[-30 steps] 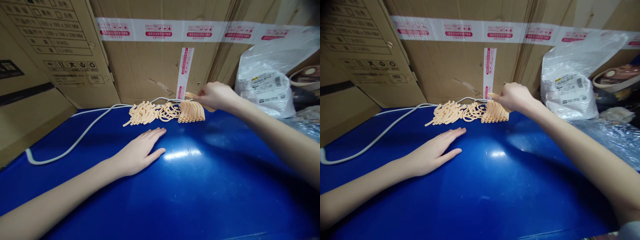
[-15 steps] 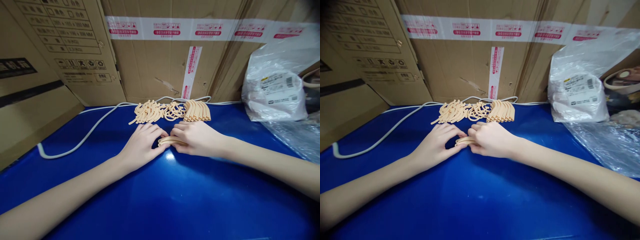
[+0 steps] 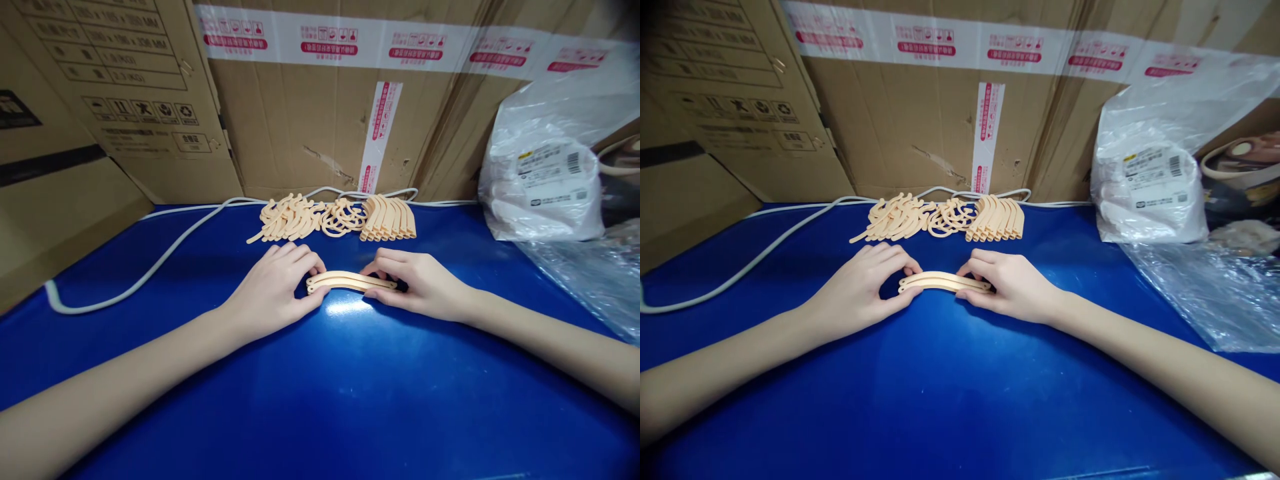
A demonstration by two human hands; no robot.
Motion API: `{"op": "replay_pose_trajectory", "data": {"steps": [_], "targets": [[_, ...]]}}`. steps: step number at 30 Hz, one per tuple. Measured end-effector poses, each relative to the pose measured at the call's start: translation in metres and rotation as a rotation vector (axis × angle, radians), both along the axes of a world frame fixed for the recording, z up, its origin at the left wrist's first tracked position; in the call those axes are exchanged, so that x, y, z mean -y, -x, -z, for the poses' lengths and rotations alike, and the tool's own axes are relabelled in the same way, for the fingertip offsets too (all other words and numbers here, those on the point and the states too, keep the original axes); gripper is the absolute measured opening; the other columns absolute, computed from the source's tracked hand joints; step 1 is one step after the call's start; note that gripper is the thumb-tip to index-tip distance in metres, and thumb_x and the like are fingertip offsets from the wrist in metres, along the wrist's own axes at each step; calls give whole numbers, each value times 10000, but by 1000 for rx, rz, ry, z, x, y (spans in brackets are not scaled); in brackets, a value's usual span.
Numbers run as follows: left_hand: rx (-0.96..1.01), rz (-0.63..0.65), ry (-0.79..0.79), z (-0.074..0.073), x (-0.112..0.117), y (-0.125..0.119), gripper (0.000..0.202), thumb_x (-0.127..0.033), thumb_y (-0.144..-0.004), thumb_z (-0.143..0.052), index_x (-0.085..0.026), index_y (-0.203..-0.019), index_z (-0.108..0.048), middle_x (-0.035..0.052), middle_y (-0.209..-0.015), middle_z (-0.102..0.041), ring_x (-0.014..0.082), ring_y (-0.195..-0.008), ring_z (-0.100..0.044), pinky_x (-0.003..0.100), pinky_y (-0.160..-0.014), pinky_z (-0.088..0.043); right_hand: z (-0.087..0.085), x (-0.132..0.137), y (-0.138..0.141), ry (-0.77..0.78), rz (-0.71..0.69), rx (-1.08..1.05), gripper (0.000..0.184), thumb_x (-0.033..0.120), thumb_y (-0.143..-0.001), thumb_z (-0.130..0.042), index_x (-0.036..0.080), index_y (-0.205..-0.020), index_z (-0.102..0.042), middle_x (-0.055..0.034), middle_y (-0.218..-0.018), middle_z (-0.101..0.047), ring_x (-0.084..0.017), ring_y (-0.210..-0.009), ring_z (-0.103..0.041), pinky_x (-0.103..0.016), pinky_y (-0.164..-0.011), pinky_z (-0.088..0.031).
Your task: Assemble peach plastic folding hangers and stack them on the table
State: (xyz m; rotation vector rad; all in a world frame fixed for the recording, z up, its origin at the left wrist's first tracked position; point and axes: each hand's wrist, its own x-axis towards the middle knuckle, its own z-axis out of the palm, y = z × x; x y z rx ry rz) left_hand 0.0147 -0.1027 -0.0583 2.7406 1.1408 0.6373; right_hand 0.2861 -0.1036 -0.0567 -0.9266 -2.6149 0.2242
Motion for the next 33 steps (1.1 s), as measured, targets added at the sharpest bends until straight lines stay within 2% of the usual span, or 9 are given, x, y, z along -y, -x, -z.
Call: {"op": "replay_pose_trajectory", "data": {"steps": [6, 9, 13, 17, 21, 28, 33], "targets": [[-17, 65, 42, -4, 2, -1, 252, -409, -981, -493, -192, -969, -620, 31, -939, -628, 206, -874, -546, 362, -784, -386, 0, -1, -1, 32, -59, -34, 361, 454, -955, -587, 134, -1099, -672, 2, -769, -555, -112, -657, -537, -228, -599, -393], [-14, 101, 67, -5, 3, -2, 215, -385, -964, -514, -194, -946, -613, 18, -888, -616, 193, -838, -531, 345, -762, -388, -1, 1, -1, 55, -83, -40, 364, 459, -948, -589, 140, -1104, -666, 30, -712, -501, -107, -624, -512, -224, -593, -382], [-28, 118, 88, -6, 4, -2, 166, -364, -924, -550, -205, -922, -598, 3, -832, -598, 185, -790, -515, 333, -722, -379, -2, 1, -1, 83, -97, -43, 322, 457, -924, -615, 153, -1015, -668, 41, -680, -497, -95, -582, -470, -216, -563, -353], [-16, 149, 78, -5, 4, -2, 169, -360, -896, -576, -207, -968, -580, -6, -845, -600, 178, -775, -532, 328, -715, -385, -1, 1, -1, 108, -94, -63, 331, 463, -906, -634, 152, -1017, -660, 52, -660, -484, -89, -563, -460, -211, -546, -343], [-7, 172, 112, -6, 4, -1, 139, -341, -888, -599, -208, -908, -562, -9, -844, -602, 173, -777, -541, 318, -710, -383, -1, 2, -1, 104, -112, -68, 336, 467, -902, -640, 147, -995, -679, 50, -650, -481, -91, -562, -461, -214, -549, -344], [-5, 132, 198, -9, 9, -3, 174, -379, -888, -610, -218, -882, -543, -23, -794, -580, 171, -740, -530, 306, -669, -370, -2, 2, -1, 81, -124, -58, 326, 460, -900, -646, 147, -973, -700, 38, -655, -511, -93, -563, -461, -222, -551, -343], [-7, 118, 202, -8, 9, -4, 146, -350, -889, -576, -213, -870, -530, -14, -796, -574, 179, -743, -525, 307, -659, -352, -2, 3, -1, 43, -101, -72, 390, 519, -919, -619, 144, -1008, -682, 42, -647, -522, -95, -565, -501, -220, -561, -370]]}}
